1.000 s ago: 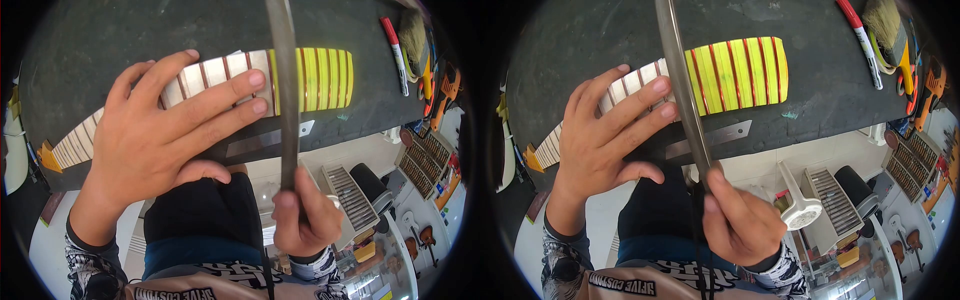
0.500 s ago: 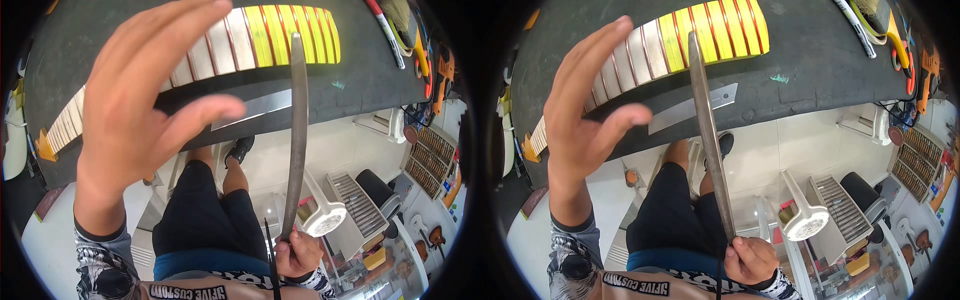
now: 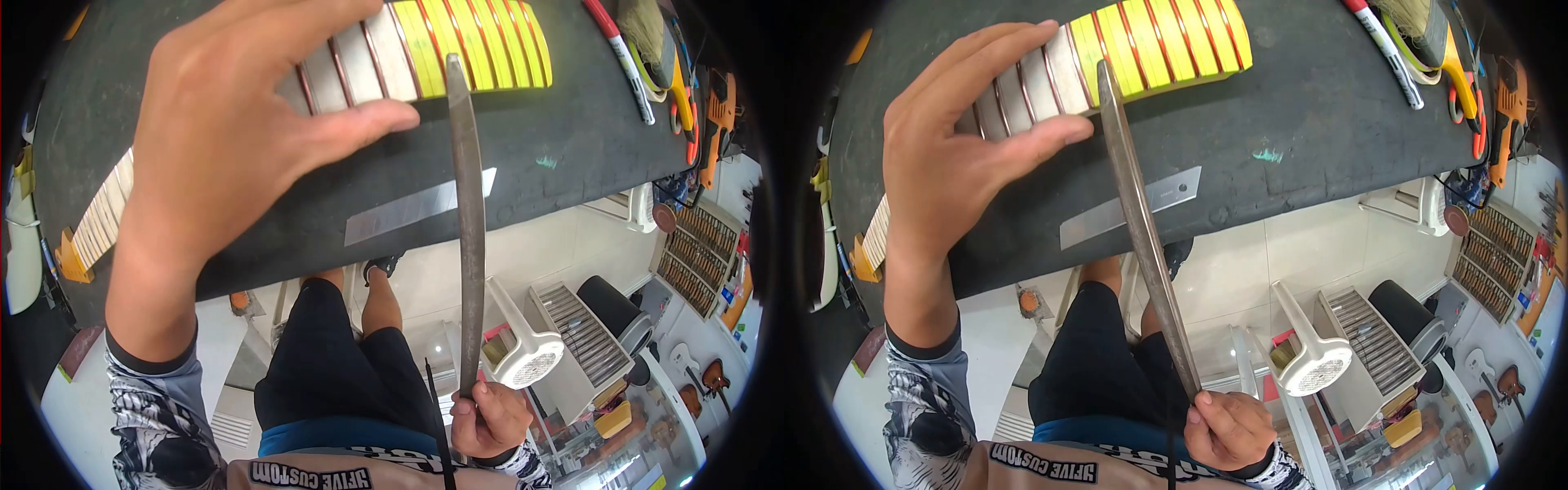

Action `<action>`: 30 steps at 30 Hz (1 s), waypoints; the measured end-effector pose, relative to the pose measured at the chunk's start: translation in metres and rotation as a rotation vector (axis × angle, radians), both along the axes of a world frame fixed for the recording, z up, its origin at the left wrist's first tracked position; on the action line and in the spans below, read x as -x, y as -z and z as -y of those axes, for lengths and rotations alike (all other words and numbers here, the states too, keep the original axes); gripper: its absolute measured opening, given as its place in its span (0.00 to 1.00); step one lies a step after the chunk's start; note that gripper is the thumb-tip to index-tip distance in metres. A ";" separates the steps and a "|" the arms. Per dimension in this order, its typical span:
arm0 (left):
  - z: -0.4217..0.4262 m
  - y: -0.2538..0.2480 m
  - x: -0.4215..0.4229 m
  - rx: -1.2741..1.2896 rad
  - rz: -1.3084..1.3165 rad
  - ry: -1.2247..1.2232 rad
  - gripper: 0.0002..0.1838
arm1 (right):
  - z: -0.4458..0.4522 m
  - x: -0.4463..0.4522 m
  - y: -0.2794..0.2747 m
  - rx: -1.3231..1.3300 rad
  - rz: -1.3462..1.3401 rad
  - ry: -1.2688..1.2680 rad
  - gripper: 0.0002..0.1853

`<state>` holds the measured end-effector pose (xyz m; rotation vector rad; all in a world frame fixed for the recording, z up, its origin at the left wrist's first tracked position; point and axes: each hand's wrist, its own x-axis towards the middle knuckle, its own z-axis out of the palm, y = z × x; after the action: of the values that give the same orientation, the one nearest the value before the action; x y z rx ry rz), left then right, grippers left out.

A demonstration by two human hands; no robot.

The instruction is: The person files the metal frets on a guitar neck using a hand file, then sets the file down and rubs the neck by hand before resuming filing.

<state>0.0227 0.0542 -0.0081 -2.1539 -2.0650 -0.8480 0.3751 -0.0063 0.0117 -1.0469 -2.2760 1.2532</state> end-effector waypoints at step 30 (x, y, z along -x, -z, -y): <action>0.004 0.005 -0.001 0.040 -0.026 -0.028 0.37 | -0.005 -0.006 -0.002 0.018 0.023 -0.056 0.24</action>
<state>0.0241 0.0502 -0.0128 -2.1389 -2.1120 -0.7785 0.3809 -0.0009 0.0138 -1.0150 -2.3306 1.2926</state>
